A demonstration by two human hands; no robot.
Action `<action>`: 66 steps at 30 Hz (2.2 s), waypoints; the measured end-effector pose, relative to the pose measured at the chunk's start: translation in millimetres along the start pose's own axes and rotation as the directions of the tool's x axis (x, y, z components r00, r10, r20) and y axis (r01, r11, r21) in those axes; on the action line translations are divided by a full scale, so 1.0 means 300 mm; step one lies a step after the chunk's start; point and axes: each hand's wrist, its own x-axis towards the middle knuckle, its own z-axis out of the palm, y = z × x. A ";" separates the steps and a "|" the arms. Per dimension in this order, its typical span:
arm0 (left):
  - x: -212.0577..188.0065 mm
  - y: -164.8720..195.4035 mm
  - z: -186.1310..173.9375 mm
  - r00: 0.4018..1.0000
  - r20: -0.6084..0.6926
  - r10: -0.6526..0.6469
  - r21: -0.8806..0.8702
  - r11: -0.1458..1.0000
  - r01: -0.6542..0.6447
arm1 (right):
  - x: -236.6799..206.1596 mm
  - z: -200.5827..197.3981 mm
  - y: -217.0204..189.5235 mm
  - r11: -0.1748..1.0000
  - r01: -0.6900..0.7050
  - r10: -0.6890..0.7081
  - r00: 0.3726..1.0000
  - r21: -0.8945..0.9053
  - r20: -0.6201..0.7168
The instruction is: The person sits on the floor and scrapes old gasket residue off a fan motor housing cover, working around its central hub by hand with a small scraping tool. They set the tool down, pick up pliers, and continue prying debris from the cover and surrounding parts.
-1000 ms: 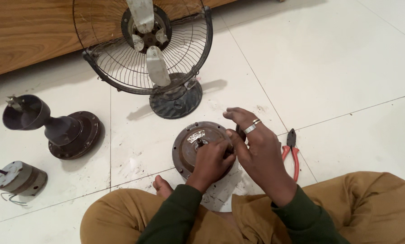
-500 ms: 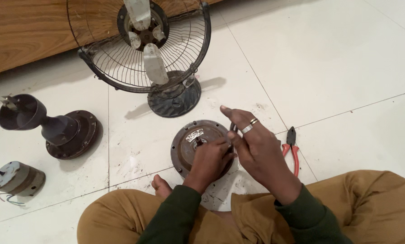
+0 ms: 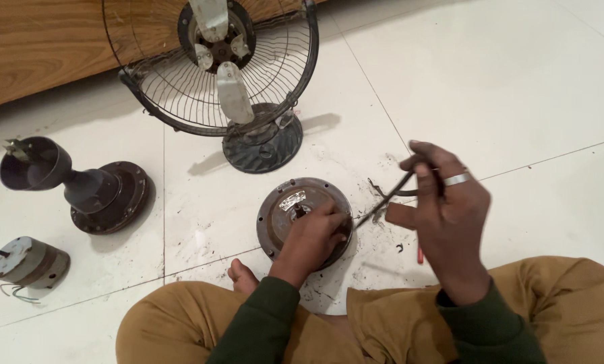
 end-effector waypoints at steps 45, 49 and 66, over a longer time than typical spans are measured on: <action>0.027 -0.060 0.146 0.988 -0.074 0.132 0.317 0.943 -0.102 | 0.005 -0.018 -0.012 0.980 -0.193 0.194 0.981 0.055 -0.003; 0.007 -0.054 0.103 0.972 -0.079 0.223 0.202 0.958 -0.203 | 0.009 -0.020 0.000 0.993 -0.118 0.118 0.993 -0.003 -0.032; 0.024 -0.041 0.085 0.995 -0.015 0.104 0.169 0.981 -0.100 | 0.011 -0.020 -0.011 0.963 -0.243 0.247 0.969 0.114 -0.024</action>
